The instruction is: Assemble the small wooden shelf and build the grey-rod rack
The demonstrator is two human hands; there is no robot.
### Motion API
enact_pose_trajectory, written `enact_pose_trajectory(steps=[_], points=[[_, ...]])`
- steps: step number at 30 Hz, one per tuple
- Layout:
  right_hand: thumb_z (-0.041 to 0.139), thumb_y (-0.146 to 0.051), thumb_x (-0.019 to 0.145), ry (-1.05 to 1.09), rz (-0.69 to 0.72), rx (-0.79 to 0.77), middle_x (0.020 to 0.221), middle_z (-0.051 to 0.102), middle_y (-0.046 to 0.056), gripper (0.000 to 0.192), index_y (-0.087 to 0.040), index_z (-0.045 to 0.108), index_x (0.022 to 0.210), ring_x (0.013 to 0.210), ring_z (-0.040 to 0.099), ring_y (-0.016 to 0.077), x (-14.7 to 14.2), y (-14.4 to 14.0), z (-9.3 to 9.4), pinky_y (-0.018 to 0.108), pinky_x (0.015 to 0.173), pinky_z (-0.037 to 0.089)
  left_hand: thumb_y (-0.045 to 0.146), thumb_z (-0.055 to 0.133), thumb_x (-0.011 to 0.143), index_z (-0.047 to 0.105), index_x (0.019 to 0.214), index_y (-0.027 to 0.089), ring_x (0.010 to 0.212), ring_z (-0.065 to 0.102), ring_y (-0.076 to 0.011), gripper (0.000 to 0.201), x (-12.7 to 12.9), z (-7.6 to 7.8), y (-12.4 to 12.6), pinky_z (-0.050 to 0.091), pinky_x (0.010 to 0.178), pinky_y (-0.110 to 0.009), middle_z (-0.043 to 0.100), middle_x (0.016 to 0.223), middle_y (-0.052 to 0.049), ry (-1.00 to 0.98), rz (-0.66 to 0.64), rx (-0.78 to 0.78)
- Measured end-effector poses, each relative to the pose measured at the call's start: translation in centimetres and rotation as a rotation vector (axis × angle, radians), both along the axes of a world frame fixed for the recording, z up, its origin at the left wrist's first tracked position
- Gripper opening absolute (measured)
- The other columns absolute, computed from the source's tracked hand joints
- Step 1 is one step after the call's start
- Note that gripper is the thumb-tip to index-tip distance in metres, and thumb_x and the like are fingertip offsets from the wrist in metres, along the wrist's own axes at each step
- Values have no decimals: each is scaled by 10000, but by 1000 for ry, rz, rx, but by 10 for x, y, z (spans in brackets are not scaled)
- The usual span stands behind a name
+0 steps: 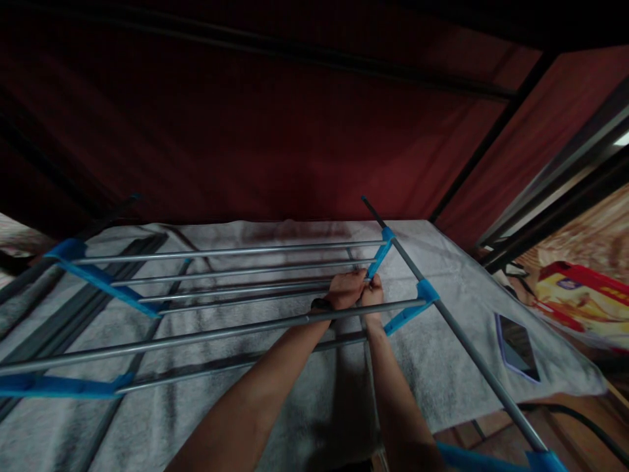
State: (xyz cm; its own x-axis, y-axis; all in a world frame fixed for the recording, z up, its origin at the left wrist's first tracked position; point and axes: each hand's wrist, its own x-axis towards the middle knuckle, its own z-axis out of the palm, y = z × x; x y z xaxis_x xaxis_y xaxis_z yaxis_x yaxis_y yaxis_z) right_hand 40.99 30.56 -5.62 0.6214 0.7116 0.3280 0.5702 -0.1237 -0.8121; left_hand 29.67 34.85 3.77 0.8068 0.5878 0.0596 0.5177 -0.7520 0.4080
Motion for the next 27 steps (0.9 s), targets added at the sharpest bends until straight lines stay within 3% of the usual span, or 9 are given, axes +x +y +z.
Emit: enact_pose_trajectory(steps=[4,14,24,27], points=[[370,-224,767,74,-107,11,838,602,43,179,-245,443,929,783,526,208,0,1,1,336,730,455,343,350,1049,504,1266,256,928,686,-204,280,-1,2,2,425,732,-313,744,1050,-59,1,-34,41],[414,-256,833,144,-119,-11,724,546,-10,33,-264,415,865,681,464,189,-6,-2,10,321,629,380,472,400,1024,525,1292,226,901,696,-260,385,5,4,3,419,726,-333,745,975,-104,80,3,90],[433,-268,830,178,-126,37,753,537,0,92,-231,447,913,681,440,170,-9,1,10,305,635,385,500,357,1027,496,1396,193,982,694,-285,499,7,-3,5,451,787,-368,739,1007,-127,90,-8,131],[442,-244,778,256,-89,145,782,541,0,153,-216,459,928,727,458,159,-7,4,10,290,690,419,499,346,1031,482,1422,179,995,697,-295,523,8,-3,7,465,801,-381,742,998,-128,103,-32,137]])
